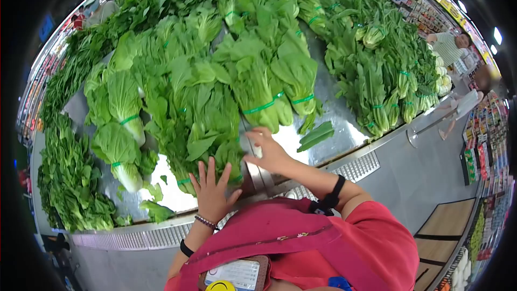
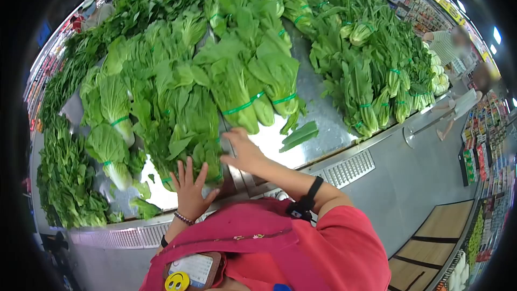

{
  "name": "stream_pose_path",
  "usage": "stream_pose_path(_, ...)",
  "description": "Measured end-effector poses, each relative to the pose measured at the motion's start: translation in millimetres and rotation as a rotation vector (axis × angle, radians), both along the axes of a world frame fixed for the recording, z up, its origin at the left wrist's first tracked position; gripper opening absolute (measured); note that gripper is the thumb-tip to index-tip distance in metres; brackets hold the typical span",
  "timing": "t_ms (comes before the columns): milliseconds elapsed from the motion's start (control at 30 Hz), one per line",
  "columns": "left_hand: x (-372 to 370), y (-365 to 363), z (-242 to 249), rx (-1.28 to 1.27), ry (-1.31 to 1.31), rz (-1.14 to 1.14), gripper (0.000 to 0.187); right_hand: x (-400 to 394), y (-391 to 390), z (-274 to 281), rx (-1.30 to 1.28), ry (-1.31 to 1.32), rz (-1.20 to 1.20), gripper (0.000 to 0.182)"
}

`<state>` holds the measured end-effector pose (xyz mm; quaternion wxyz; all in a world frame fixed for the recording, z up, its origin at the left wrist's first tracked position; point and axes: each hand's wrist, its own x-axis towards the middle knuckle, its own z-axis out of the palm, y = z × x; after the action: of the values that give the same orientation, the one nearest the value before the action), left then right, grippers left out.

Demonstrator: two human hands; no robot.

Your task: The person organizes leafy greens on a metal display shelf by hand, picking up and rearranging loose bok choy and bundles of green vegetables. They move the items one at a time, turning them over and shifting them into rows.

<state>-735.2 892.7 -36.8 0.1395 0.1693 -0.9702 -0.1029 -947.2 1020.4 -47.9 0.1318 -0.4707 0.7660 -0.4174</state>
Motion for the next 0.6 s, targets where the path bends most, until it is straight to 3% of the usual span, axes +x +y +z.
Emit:
stream_pose_path(33,-6.8,3.6,2.5,0.002,-0.165,-0.037,0.079,-24.2,6.3,8.7,-0.090,-0.064,-0.026,0.059)
stream_pose_path(167,-17.7,10.7,11.7,0.125,0.009,0.080,0.060,-157.6,37.1,83.5,-0.326,0.276,-0.360,0.045)
stream_pose_path(233,-25.5,23.0,23.5,0.172,0.075,0.148,0.050,-228.4,42.0,108.1,-0.394,0.085,-0.490,0.043)
stream_pose_path(300,-29.7,30.5,32.9,0.186,0.117,0.238,0.048,-298.9,38.7,108.6,-0.241,0.186,-0.598,0.048)
stream_pose_path(433,-37.8,42.9,42.6,0.204,0.270,0.363,0.041,-397.8,-10.3,78.5,-0.086,0.277,-0.590,0.057)
stream_pose_path(600,-20.3,59.1,55.2,0.127,0.282,0.610,0.035,-510.7,-83.2,72.0,-0.168,-0.076,-0.694,0.062)
